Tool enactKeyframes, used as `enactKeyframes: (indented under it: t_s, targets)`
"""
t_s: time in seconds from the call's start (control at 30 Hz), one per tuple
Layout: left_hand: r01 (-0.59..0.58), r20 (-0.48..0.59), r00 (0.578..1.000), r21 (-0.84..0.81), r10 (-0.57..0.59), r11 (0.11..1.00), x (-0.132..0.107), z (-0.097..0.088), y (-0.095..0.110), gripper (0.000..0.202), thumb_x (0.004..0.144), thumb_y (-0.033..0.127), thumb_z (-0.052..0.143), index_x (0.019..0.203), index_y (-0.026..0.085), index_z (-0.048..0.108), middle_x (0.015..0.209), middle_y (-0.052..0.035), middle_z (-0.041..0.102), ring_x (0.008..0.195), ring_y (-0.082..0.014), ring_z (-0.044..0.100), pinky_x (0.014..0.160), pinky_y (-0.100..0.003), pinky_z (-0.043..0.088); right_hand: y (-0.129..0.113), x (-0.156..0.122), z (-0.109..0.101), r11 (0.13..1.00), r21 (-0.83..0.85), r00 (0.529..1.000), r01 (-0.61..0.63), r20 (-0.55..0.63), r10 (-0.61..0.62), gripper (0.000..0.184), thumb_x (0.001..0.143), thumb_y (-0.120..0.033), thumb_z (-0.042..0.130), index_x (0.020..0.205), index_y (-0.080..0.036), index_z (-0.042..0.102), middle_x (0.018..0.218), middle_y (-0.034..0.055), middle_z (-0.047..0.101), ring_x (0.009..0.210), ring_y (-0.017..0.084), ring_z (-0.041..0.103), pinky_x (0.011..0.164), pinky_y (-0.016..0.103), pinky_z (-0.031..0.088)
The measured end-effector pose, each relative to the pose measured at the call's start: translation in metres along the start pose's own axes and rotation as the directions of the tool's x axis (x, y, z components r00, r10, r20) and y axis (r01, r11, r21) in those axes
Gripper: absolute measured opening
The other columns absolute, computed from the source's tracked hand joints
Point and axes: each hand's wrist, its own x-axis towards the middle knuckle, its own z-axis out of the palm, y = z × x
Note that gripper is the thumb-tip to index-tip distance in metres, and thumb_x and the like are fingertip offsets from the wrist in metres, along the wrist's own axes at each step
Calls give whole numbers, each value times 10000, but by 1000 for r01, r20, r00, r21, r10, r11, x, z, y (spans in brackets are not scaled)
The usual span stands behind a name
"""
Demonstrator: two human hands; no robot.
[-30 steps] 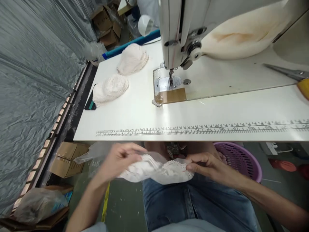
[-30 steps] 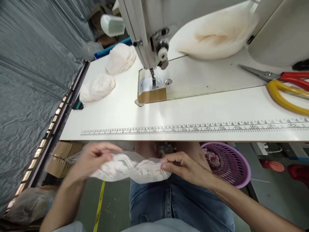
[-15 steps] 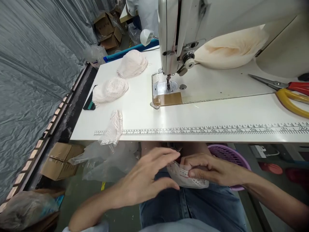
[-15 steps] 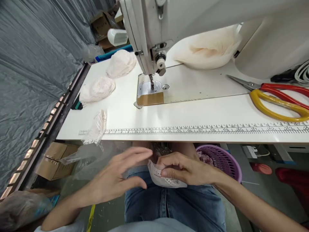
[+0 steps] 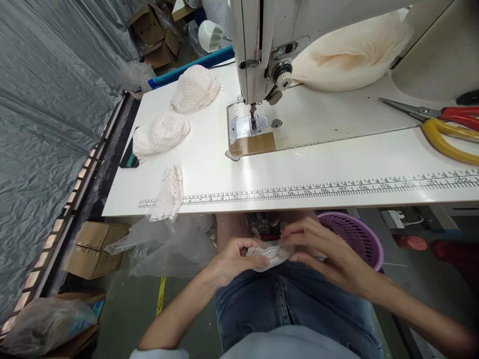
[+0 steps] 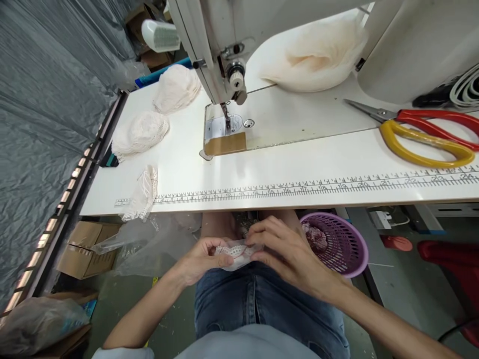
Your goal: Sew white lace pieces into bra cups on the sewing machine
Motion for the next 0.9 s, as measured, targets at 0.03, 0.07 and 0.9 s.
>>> enactKeyframes:
  t_s: [0.03,0.07,0.9]
  targets:
    - [9,-4,1000,-3,-9,1000,0,0,-1,404,499,392,863,730,114,683,773,-20,631,693,-109,530,677,-220,386,-1,-2,4,997,-59,998,57,-17,-58,160,904,-271,538,1058,-242,573,1056,75,581,965,207,524,789,333,406]
    - [17,-9,1000,0,-17,1000,1,0,-2,406,513,401,856,737,113,677,737,-19,630,662,-106,527,657,-221,389,-1,-3,8,989,-114,995,93,-20,-96,151,900,-258,547,1047,-245,581,1032,72,579,929,200,522,764,332,404]
    - [-15,-145,989,160,38,987,12,11,-7,337,533,351,823,549,116,582,575,2,586,544,-88,481,548,-207,353,22,-42,-9,996,14,991,-85,103,83,124,902,-164,395,809,-222,453,707,16,531,610,145,506,567,256,400]
